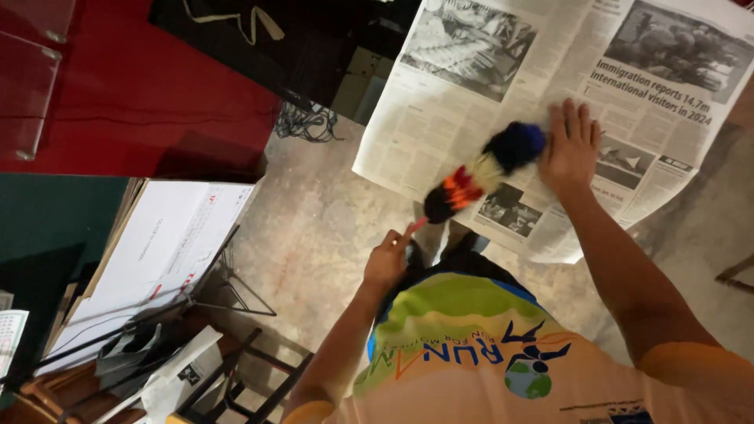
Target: The person is using a feather duster to clean a newspaper and flipping through its pages.
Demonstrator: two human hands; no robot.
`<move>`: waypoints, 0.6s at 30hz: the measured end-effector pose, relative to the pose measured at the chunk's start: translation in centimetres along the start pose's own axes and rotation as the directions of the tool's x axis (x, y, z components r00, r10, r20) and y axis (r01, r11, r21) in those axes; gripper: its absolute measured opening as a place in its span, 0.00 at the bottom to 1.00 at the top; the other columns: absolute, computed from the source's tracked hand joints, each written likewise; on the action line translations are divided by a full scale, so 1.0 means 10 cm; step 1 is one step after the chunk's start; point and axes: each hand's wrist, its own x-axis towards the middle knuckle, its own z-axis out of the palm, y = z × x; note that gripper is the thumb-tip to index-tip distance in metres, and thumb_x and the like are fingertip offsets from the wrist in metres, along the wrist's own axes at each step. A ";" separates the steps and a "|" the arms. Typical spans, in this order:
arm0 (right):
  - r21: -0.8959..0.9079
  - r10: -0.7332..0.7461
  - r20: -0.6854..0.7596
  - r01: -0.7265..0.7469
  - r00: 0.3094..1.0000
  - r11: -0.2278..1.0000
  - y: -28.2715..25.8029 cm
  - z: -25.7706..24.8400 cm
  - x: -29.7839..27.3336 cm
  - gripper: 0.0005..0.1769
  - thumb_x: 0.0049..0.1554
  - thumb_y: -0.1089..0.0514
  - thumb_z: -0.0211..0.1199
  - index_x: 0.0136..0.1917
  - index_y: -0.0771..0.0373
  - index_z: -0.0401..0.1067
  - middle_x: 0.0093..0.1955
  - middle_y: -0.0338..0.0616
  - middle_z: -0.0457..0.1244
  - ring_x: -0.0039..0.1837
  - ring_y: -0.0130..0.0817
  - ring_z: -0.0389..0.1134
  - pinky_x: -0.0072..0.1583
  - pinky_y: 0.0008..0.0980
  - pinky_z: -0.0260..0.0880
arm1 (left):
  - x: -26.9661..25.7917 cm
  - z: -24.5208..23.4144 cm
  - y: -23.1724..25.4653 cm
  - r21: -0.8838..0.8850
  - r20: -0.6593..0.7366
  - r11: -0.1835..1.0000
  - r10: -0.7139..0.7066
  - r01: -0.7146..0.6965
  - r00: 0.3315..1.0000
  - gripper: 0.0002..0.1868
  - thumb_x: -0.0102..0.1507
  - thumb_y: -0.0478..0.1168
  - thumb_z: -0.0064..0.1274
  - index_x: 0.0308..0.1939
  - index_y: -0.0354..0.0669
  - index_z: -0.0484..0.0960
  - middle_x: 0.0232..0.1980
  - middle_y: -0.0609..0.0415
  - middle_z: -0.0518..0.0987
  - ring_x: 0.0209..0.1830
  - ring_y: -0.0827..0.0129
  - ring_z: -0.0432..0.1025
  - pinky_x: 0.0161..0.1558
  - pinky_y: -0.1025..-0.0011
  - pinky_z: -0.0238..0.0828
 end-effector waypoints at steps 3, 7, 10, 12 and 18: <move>0.041 0.024 -0.009 -0.024 1.000 0.999 0.06 0.07 0.01 0.33 0.68 0.55 0.49 0.84 0.63 0.54 0.85 0.57 0.49 0.85 0.62 0.45 0.79 0.63 0.40 | 0.03 0.01 -0.27 -0.050 -0.162 0.997 0.056 -0.065 0.985 0.36 0.61 0.26 0.41 0.75 0.48 0.67 0.49 0.37 0.78 0.38 0.42 0.75 0.37 0.53 0.73; 0.028 0.020 0.007 -0.020 1.000 0.999 0.09 0.12 0.01 0.32 0.70 0.54 0.45 0.85 0.62 0.53 0.87 0.56 0.46 0.87 0.60 0.42 0.81 0.60 0.39 | 0.06 0.07 -1.09 0.064 -0.393 0.988 -0.105 0.141 0.913 0.27 0.67 0.28 0.42 0.72 0.43 0.73 0.37 0.38 0.76 0.37 0.44 0.73 0.41 0.52 0.69; 0.059 0.042 0.029 -0.044 0.999 0.997 0.06 0.07 -0.01 0.31 0.72 0.52 0.43 0.85 0.60 0.52 0.88 0.53 0.44 0.88 0.57 0.40 0.82 0.58 0.37 | 0.19 -0.16 -0.84 -0.249 -0.470 0.934 -0.349 0.257 0.811 0.25 0.65 0.27 0.43 0.66 0.42 0.78 0.36 0.38 0.77 0.35 0.46 0.73 0.39 0.57 0.70; 0.075 0.061 0.076 -0.067 0.995 0.995 0.00 0.01 0.02 0.35 0.67 0.51 0.46 0.84 0.61 0.52 0.87 0.56 0.43 0.86 0.57 0.38 0.80 0.57 0.35 | 0.25 -0.04 -0.69 -0.343 -0.522 0.937 -0.139 -0.058 0.842 0.07 0.70 0.29 0.49 0.49 0.43 0.80 0.38 0.41 0.79 0.37 0.50 0.74 0.43 0.58 0.73; -0.283 0.075 0.273 0.005 0.959 0.959 0.02 0.07 -0.03 0.51 0.47 0.47 0.55 0.83 0.55 0.51 0.85 0.52 0.42 0.86 0.51 0.37 0.83 0.52 0.32 | 0.37 -0.16 0.43 -0.162 -0.014 0.975 0.155 -0.155 0.988 0.30 0.63 0.30 0.43 0.70 0.55 0.75 0.37 0.37 0.78 0.37 0.41 0.74 0.40 0.49 0.71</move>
